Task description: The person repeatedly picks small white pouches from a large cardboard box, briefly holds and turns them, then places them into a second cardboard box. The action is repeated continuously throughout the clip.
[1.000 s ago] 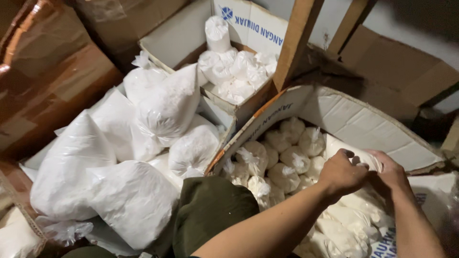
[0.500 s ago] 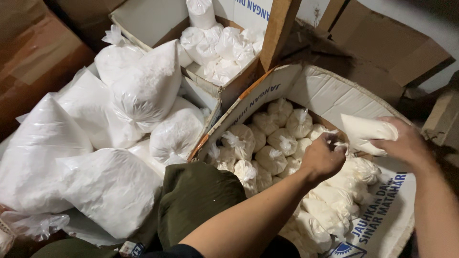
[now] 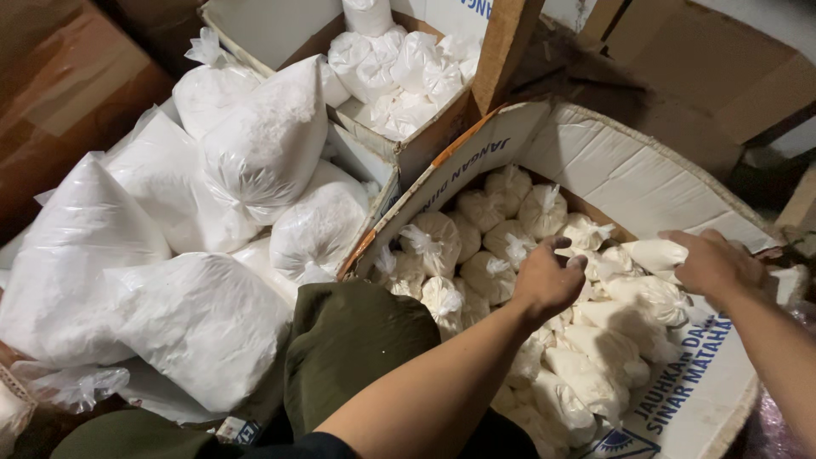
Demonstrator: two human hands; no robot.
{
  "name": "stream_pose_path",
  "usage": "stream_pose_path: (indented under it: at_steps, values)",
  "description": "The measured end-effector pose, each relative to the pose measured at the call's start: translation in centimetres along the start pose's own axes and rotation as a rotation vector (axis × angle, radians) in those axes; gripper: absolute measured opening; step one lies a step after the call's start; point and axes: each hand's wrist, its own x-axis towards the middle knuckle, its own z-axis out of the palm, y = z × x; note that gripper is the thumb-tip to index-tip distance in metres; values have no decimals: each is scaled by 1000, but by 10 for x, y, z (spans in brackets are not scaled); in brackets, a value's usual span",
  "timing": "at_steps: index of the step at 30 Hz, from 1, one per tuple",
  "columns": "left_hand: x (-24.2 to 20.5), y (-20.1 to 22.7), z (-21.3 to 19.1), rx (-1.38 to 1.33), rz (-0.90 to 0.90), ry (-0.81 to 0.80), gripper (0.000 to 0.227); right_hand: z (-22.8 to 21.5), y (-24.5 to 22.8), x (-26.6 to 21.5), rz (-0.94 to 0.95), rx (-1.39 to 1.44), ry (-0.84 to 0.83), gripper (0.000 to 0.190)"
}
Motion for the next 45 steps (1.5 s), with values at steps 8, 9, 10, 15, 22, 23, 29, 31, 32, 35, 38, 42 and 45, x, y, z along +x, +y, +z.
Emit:
stream_pose_path:
  at_steps: [8,9,10,15,22,23,29,31,32,35,38,42,45]
  values:
    - [0,-8,3,93,14,-12,58,-10,-25,-14,9,-7,-111,61]
    - [0,-9,2,104,16,-20,58,-11,-25,-15,13,19,-150,60]
    - [1,-9,1,121,9,-28,59,-11,-26,-16,11,25,-159,60]
    - [6,-12,-1,184,-20,-86,62,5,-27,-8,15,33,-178,63]
    - [3,-22,9,270,26,-235,66,28,-15,11,-12,128,-191,73]
    - [5,-23,15,363,16,-263,66,30,-14,13,-8,148,-191,74]
    - [6,-46,65,673,87,-474,74,51,-2,25,-9,220,-206,75]
    - [2,-54,83,783,110,-534,76,60,3,31,-20,235,-180,74]
    - [0,-57,93,830,115,-563,80,65,4,32,-22,238,-172,73]
    - [-3,-63,120,948,163,-658,91,77,8,34,-29,236,-169,74]
    - [-2,-69,133,988,270,-671,84,79,8,37,-25,237,-177,77]
    - [0,-74,140,1031,263,-711,82,75,4,31,-14,270,-175,75]
    - [-2,-74,142,1048,243,-754,80,68,-2,24,31,266,-169,75]
